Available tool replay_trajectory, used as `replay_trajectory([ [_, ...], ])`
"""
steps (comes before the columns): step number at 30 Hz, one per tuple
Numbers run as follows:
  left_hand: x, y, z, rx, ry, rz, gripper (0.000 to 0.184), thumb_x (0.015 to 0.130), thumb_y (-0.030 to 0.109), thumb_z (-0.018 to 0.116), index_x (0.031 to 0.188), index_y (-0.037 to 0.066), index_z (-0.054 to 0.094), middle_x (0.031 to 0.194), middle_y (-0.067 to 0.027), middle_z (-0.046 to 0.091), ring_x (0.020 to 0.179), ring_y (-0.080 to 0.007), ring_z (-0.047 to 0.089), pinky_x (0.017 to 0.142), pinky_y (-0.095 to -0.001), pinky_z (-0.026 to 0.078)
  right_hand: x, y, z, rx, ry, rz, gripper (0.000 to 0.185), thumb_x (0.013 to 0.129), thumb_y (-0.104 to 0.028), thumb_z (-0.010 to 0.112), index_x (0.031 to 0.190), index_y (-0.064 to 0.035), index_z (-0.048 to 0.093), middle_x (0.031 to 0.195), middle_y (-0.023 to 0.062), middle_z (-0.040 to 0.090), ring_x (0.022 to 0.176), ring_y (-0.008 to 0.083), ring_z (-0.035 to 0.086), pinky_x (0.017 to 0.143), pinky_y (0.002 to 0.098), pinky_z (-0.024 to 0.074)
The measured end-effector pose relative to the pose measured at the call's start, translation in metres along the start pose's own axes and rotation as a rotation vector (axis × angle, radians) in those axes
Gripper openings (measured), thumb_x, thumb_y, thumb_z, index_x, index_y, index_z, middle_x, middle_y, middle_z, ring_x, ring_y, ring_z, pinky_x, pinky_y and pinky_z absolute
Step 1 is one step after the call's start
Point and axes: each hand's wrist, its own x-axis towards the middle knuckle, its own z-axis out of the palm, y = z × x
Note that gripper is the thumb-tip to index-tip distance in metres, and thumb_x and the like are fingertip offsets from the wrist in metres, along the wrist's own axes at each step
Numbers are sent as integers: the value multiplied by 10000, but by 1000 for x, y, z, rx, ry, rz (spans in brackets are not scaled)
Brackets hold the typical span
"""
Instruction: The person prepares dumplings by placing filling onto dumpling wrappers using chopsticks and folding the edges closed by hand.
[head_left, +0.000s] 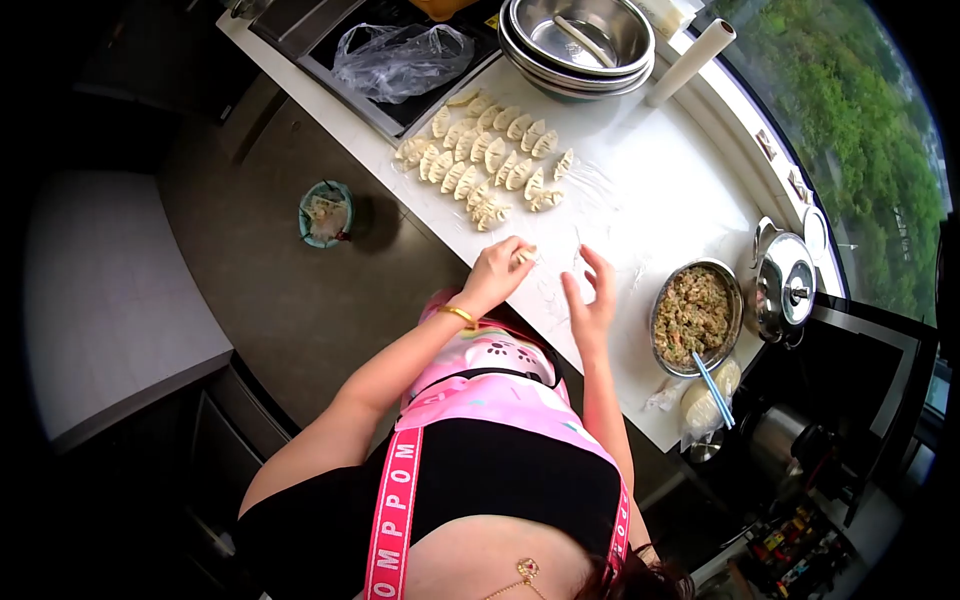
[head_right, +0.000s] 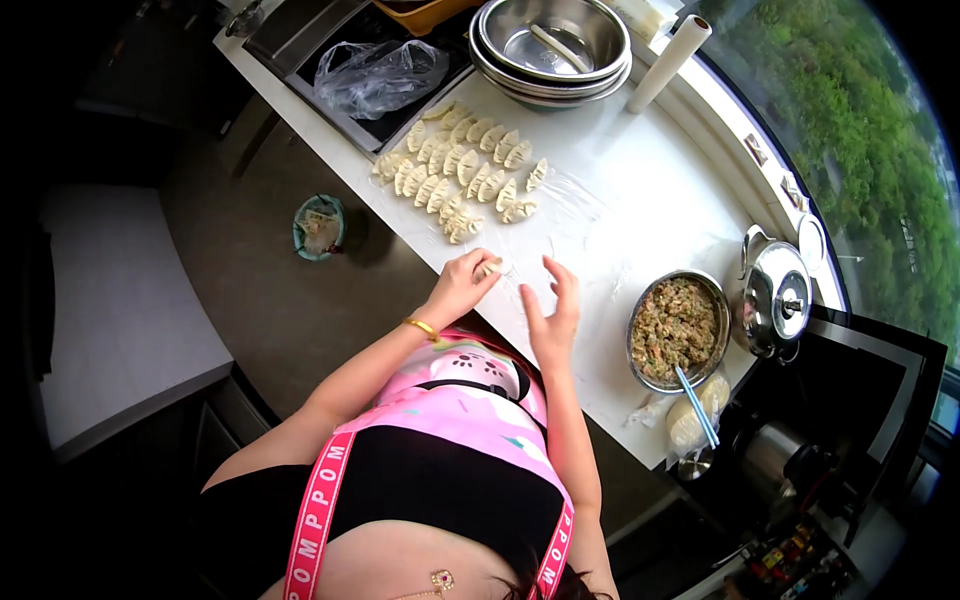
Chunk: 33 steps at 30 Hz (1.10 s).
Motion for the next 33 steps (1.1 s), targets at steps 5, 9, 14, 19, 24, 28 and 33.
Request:
replay_trajectory([
  [5,33,-60,18,298,93,11,232,811,131,650,997,19,569,914,-189,595,838,-380,595,733,-434,486,-11,17,-23,39,94,117,325,846,-76,646,1162,-32,580,1127,94,606,1067,214,583,875,343,460],
  [9,46,-70,21,439,48,95,246,828,172,627,995,9,552,1015,-220,534,907,-395,573,761,-449,487,-27,24,-34,-7,163,129,255,847,-65,641,1098,-25,614,1076,105,616,1015,216,599,824,329,482],
  [14,51,-86,26,730,60,257,291,809,201,647,1019,20,557,1009,-178,545,903,-368,574,764,-445,485,-49,26,-52,-85,252,120,200,828,-80,663,1018,-26,629,998,118,609,918,241,610,739,337,493],
  [19,49,-61,16,842,28,218,338,816,255,660,1073,64,552,1047,-143,554,915,-352,586,769,-435,488,-83,27,-102,-139,429,86,182,845,-70,641,1014,-9,617,956,122,609,845,233,619,710,319,495],
  [24,43,-40,10,896,86,267,363,806,224,681,1096,53,543,1025,-151,552,943,-348,578,775,-434,475,-154,60,-186,-377,1038,207,130,901,-65,582,1014,-7,612,862,89,619,736,163,586,681,280,482],
  [28,38,-27,20,782,78,359,322,828,180,664,1091,35,547,996,-144,553,917,-326,577,751,-411,481,-196,108,-260,-503,1161,296,78,879,-44,587,919,-6,642,867,94,619,737,206,609,658,288,483],
  [33,30,4,50,605,44,283,273,837,146,660,1058,12,571,957,-125,557,808,-247,580,680,-347,493,-196,157,-302,-666,976,323,137,807,-37,637,943,-33,655,942,95,595,885,276,572,776,351,465],
])
